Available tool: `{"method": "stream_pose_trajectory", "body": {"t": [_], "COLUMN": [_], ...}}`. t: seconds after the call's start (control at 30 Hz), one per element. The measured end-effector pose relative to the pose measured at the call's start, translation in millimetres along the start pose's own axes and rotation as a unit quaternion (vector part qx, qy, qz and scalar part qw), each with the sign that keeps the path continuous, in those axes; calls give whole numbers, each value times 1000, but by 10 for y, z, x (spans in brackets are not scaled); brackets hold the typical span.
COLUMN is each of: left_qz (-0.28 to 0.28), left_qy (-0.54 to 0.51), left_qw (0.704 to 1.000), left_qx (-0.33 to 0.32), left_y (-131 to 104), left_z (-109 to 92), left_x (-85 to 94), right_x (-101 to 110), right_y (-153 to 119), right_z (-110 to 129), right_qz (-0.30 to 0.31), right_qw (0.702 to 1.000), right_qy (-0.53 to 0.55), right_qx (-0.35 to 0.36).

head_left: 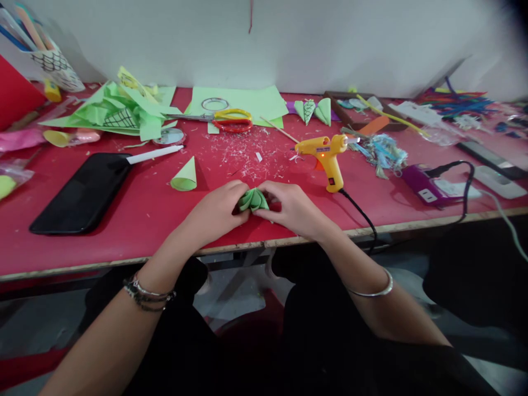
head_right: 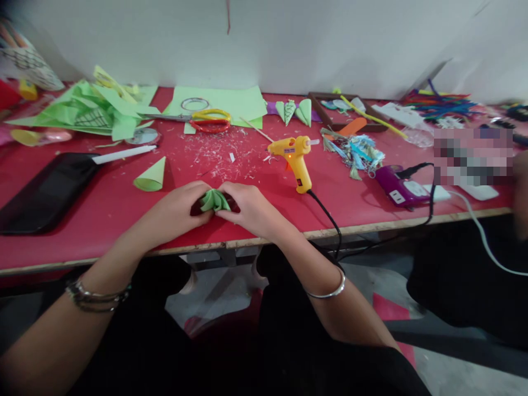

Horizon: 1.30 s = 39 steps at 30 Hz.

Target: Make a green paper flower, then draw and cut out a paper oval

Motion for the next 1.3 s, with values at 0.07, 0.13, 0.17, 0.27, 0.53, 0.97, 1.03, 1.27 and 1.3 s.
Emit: {"method": "stream_pose_trajectory", "body": {"t": [0.07,0.13,0.17,0.27,0.53,0.97,1.03,1.27,1.3], "left_qz": [11,16,18,21,22,-69,-68,-63,-65], "left_qy": [-10,-16,-19,-25,-31,21,25,42,38], "left_qw": [1000,1000,1000,999,999,997,997,996,996], "left_qx": [-6,-1,2,10,11,38,34,53,50], "left_y": [-12,-18,-19,-17,-50,-8,-20,-72,-74], "left_z": [8,12,11,2,-26,-45,-40,-10,-9], "left_x": [12,19,21,22,68,42,57,108,121], "right_x": [-7,-17,-21,-32,-9,-91,-87,-62,-65], "right_y": [-1,-2,-1,4,5,-16,-17,-40,-42], "right_z": [-1,-3,-4,-5,5,57,48,19,17], "right_qz": [-3,-8,-10,-16,-3,-29,-26,-30,-23], "right_qw": [1000,1000,1000,1000,1000,997,998,997,997], "right_qy": [5,8,8,-2,-11,-41,-25,67,77], "right_qx": [0,-2,-4,-8,4,54,49,0,-9]}}
Point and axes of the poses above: each hand's wrist, its own y-axis towards the middle knuckle, its own x-axis out of the back of the hand, z = x × y, the point moved 4 cm from there along y, towards the middle knuckle
